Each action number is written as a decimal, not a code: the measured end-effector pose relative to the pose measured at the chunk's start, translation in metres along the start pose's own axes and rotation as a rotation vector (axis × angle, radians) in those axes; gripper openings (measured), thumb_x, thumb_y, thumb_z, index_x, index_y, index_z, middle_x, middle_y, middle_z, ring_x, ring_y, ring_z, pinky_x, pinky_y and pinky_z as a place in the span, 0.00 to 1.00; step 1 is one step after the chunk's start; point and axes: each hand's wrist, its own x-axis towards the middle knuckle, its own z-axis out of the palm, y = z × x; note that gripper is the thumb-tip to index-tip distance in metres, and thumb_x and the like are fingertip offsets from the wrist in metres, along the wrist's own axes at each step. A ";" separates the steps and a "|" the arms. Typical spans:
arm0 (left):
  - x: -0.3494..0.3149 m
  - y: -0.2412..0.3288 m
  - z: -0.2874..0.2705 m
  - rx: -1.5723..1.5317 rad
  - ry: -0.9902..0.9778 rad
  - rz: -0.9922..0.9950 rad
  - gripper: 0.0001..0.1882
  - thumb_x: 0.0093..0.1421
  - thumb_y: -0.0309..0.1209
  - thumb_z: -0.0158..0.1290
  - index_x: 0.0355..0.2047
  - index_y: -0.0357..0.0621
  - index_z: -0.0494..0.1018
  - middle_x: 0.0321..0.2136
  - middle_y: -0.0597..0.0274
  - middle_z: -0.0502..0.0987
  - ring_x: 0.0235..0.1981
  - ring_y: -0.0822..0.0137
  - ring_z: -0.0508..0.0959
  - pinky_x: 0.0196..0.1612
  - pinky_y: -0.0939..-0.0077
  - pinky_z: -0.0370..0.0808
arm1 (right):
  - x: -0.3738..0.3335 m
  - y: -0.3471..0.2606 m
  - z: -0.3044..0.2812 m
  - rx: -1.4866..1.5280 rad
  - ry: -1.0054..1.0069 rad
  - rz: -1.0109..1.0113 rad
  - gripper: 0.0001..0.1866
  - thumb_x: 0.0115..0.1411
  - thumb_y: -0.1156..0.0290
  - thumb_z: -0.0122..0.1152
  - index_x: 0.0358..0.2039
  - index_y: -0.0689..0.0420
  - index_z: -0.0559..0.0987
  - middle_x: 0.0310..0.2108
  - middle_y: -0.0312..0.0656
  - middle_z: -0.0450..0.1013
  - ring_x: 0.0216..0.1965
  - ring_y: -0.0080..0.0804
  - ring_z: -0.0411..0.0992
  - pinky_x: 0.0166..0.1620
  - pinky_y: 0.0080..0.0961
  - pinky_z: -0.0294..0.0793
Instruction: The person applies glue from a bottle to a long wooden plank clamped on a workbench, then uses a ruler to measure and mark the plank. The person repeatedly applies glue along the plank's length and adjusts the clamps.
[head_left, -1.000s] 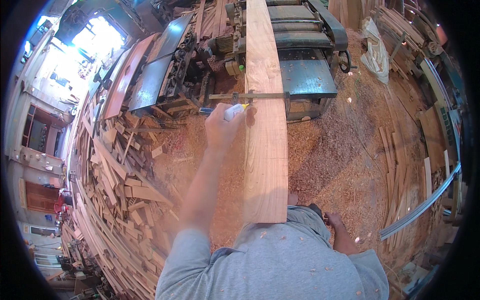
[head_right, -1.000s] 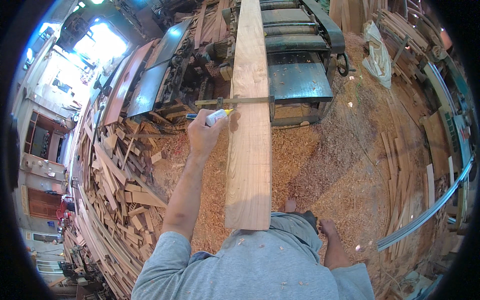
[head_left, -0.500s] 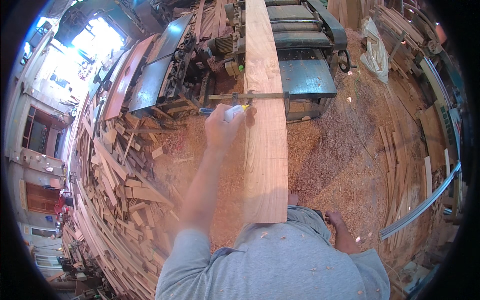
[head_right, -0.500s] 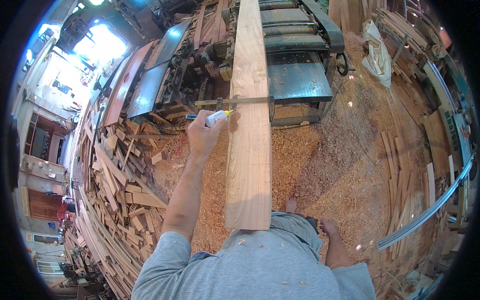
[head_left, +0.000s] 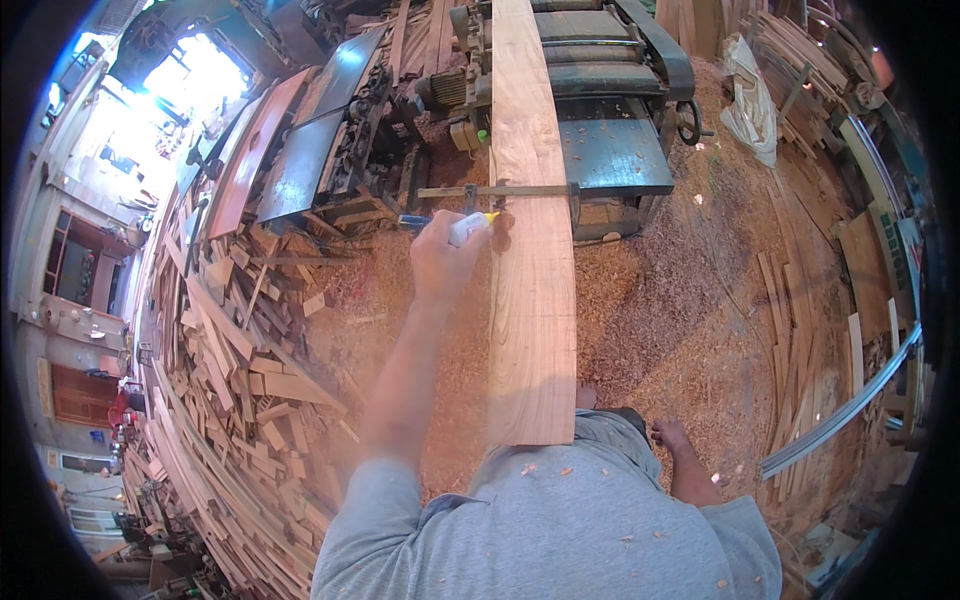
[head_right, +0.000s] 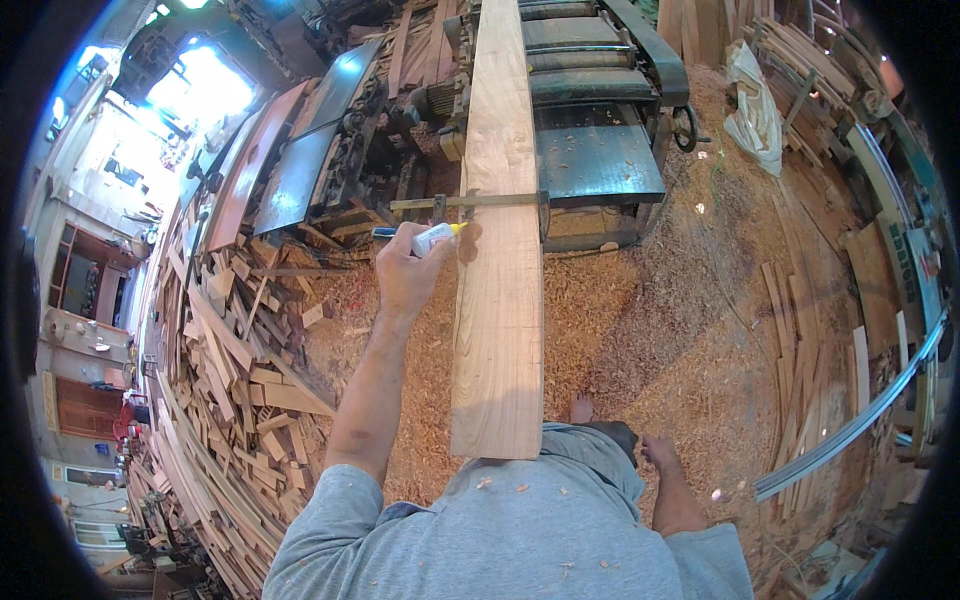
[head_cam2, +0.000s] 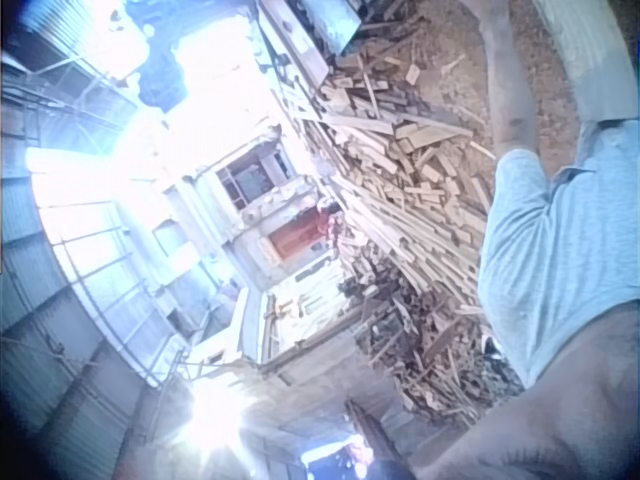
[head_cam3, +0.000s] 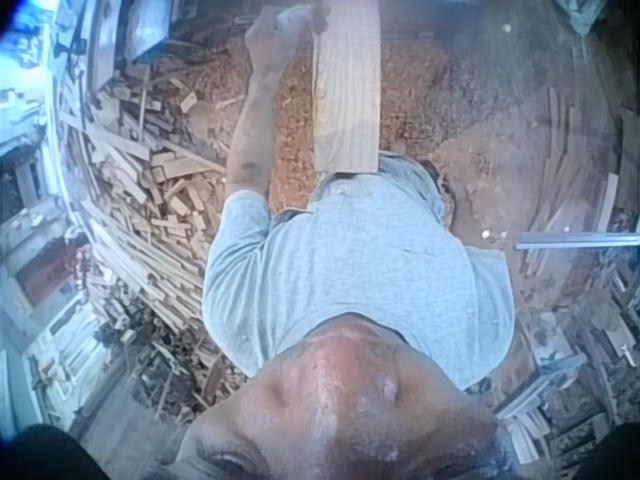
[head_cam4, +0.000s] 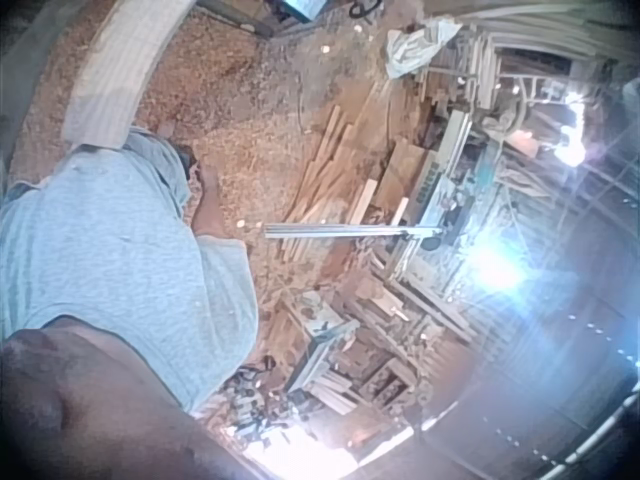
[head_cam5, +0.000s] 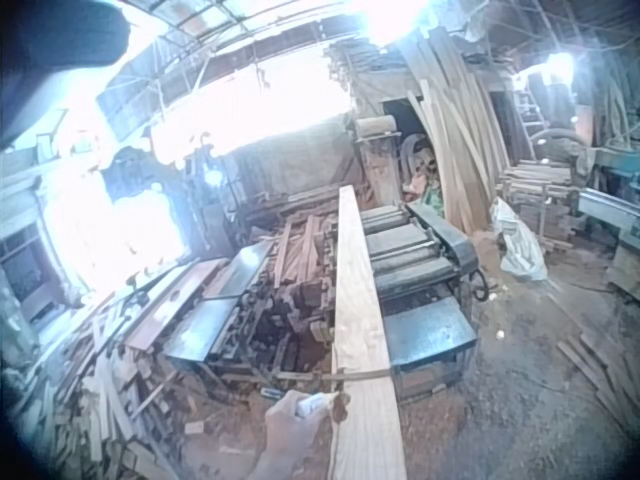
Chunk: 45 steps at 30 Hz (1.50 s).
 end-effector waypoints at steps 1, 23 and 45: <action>-0.001 0.000 0.000 -0.002 -0.001 -0.002 0.16 0.54 0.37 0.69 0.36 0.39 0.79 0.26 0.56 0.82 0.26 0.71 0.80 0.31 0.73 0.76 | -0.003 -0.003 0.001 0.006 -0.001 -0.003 0.24 0.65 0.66 0.58 0.58 0.58 0.62 0.40 0.50 0.76 0.28 0.35 0.76 0.24 0.30 0.73; -0.023 0.007 -0.010 0.023 -0.018 -0.023 0.14 0.54 0.34 0.68 0.36 0.39 0.79 0.25 0.57 0.81 0.25 0.71 0.79 0.30 0.73 0.75 | -0.025 -0.022 0.012 -0.082 0.015 0.044 0.19 0.61 0.65 0.61 0.47 0.61 0.67 0.37 0.45 0.76 0.28 0.34 0.76 0.27 0.30 0.76; -0.044 0.013 -0.024 0.012 -0.025 -0.014 0.14 0.54 0.34 0.69 0.33 0.39 0.78 0.25 0.58 0.80 0.25 0.72 0.78 0.29 0.73 0.75 | -0.025 -0.025 0.012 -0.102 -0.013 0.057 0.21 0.64 0.63 0.58 0.51 0.58 0.63 0.44 0.49 0.77 0.35 0.38 0.78 0.32 0.36 0.79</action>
